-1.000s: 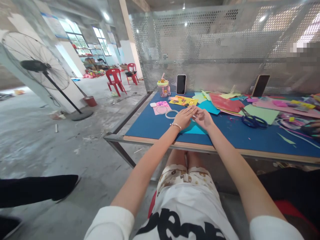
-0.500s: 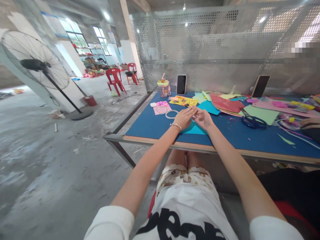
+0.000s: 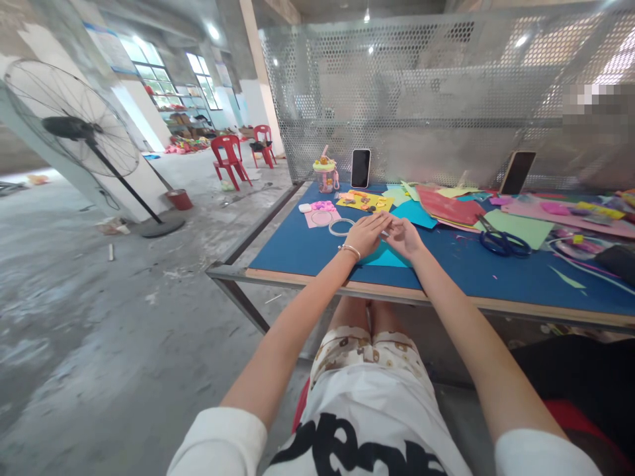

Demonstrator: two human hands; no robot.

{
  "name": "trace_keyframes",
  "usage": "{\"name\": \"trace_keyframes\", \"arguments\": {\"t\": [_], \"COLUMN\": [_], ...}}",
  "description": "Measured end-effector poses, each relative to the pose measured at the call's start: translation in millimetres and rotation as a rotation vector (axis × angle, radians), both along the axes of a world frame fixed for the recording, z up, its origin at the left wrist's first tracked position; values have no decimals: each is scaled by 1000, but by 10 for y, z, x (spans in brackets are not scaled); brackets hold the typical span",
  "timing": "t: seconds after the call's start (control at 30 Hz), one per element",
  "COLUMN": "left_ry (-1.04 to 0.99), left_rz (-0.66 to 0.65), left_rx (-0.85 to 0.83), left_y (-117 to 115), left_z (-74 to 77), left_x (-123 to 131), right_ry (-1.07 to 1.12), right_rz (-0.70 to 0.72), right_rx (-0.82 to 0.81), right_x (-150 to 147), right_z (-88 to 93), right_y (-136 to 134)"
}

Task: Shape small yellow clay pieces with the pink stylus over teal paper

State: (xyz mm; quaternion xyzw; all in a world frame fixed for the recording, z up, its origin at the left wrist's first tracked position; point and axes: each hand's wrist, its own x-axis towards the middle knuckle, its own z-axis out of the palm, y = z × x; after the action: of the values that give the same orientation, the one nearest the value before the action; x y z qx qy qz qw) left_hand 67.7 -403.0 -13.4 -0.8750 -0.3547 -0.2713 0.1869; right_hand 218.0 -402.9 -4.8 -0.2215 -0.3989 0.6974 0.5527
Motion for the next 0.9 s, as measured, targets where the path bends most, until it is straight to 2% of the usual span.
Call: {"name": "trace_keyframes", "arguments": {"t": [0.13, 0.27, 0.37, 0.47, 0.6, 0.77, 0.9], "left_ry": [-44, 10, 18, -10, -38, -16, -15], "left_rz": [79, 11, -15, 23, 73, -11, -15], "left_rx": [-20, -19, -21, -48, -74, -50, -64], "left_y": [6, -4, -14, -10, 4, -5, -1], "left_z": [2, 7, 7, 6, 9, 9, 3], "left_x": [-6, -11, -7, -6, -20, -30, -22], "right_ry": [11, 56, 37, 5, -9, 3, -43], "right_rz": [-11, -76, -21, 25, 15, -59, -13], "right_rx": [-11, -21, 6, 25, 16, -4, 9], "right_x": [-11, 2, 2, -6, -11, -11, -19], "right_z": [15, 1, -19, -22, 0, 7, 15], "right_y": [-16, 4, 17, 7, -12, -5, -19]}}
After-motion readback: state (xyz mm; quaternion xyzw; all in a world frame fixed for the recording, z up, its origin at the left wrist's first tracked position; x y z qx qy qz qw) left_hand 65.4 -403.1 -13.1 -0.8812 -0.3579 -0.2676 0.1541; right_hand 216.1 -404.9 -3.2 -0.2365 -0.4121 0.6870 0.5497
